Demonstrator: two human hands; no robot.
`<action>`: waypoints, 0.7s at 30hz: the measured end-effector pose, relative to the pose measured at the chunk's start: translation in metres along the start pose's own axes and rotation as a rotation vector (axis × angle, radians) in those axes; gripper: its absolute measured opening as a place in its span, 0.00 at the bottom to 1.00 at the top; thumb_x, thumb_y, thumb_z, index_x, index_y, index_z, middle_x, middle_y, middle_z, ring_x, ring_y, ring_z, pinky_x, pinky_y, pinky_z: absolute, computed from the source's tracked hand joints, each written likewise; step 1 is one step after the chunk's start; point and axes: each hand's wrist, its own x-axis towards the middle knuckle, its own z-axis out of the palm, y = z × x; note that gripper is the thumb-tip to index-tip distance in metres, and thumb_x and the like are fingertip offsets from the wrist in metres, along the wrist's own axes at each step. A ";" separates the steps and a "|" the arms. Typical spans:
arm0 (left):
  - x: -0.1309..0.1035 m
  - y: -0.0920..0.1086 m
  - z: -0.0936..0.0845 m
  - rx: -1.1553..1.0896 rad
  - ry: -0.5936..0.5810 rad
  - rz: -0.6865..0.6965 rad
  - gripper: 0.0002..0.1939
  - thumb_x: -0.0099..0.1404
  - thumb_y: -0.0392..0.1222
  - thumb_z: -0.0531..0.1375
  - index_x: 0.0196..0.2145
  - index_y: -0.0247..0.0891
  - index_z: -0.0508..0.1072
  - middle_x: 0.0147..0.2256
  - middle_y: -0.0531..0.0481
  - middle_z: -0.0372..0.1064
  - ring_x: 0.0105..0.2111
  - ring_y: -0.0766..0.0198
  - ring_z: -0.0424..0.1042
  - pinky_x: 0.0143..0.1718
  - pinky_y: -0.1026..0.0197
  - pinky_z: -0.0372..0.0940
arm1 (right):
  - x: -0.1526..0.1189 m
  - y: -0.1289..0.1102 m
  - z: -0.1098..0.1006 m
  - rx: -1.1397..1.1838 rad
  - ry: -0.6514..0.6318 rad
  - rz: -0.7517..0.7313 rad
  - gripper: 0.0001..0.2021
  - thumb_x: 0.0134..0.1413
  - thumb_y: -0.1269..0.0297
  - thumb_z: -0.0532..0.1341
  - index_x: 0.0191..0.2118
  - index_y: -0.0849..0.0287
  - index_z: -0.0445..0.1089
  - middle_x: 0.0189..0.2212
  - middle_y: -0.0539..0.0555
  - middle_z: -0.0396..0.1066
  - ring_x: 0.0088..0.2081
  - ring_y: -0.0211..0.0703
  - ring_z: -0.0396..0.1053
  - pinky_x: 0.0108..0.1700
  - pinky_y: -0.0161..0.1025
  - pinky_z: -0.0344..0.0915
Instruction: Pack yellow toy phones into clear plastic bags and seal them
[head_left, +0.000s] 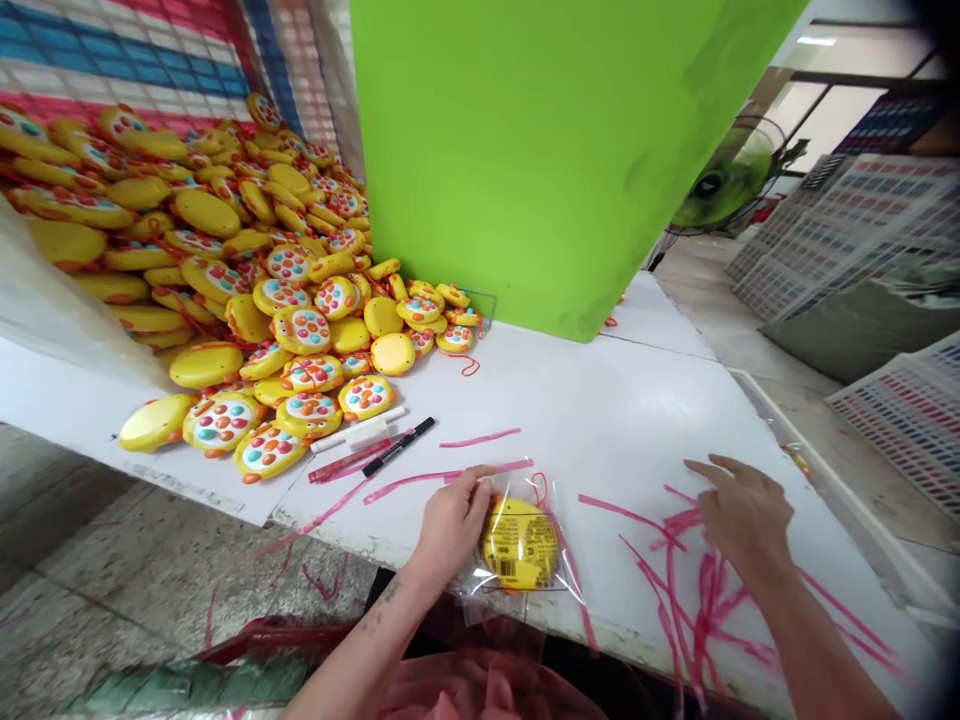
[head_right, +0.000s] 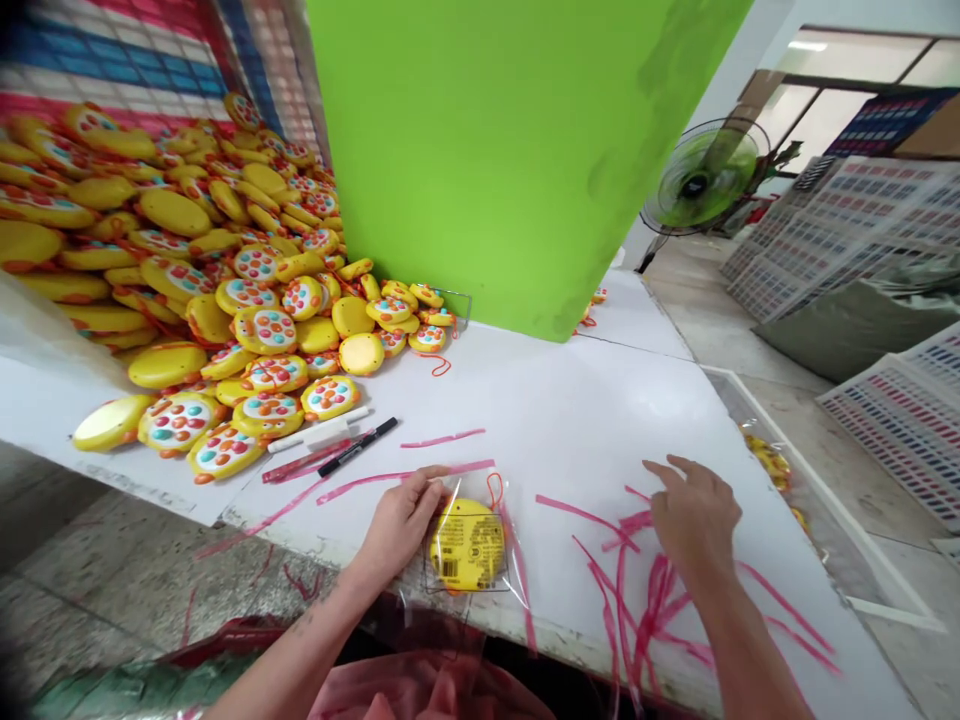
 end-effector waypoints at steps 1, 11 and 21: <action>0.000 0.001 0.000 0.002 -0.004 0.003 0.16 0.68 0.45 0.49 0.49 0.43 0.69 0.33 0.51 0.77 0.32 0.61 0.74 0.32 0.63 0.64 | -0.004 -0.005 -0.006 0.099 -0.005 0.003 0.18 0.51 0.68 0.51 0.44 0.56 0.73 0.48 0.63 0.69 0.52 0.59 0.63 0.49 0.57 0.60; 0.000 0.001 -0.002 -0.008 -0.009 0.011 0.12 0.67 0.44 0.51 0.43 0.40 0.71 0.33 0.51 0.76 0.32 0.62 0.74 0.34 0.63 0.65 | -0.021 -0.161 -0.002 1.038 -0.789 0.071 0.14 0.52 0.56 0.60 0.40 0.60 0.72 0.33 0.54 0.76 0.35 0.45 0.72 0.37 0.39 0.66; 0.002 -0.002 -0.004 -0.439 -0.095 -0.050 0.15 0.65 0.43 0.53 0.45 0.38 0.73 0.41 0.48 0.77 0.40 0.60 0.75 0.44 0.58 0.68 | -0.020 -0.133 0.007 1.234 -0.810 0.184 0.12 0.46 0.59 0.64 0.35 0.61 0.76 0.28 0.53 0.76 0.28 0.39 0.69 0.34 0.38 0.64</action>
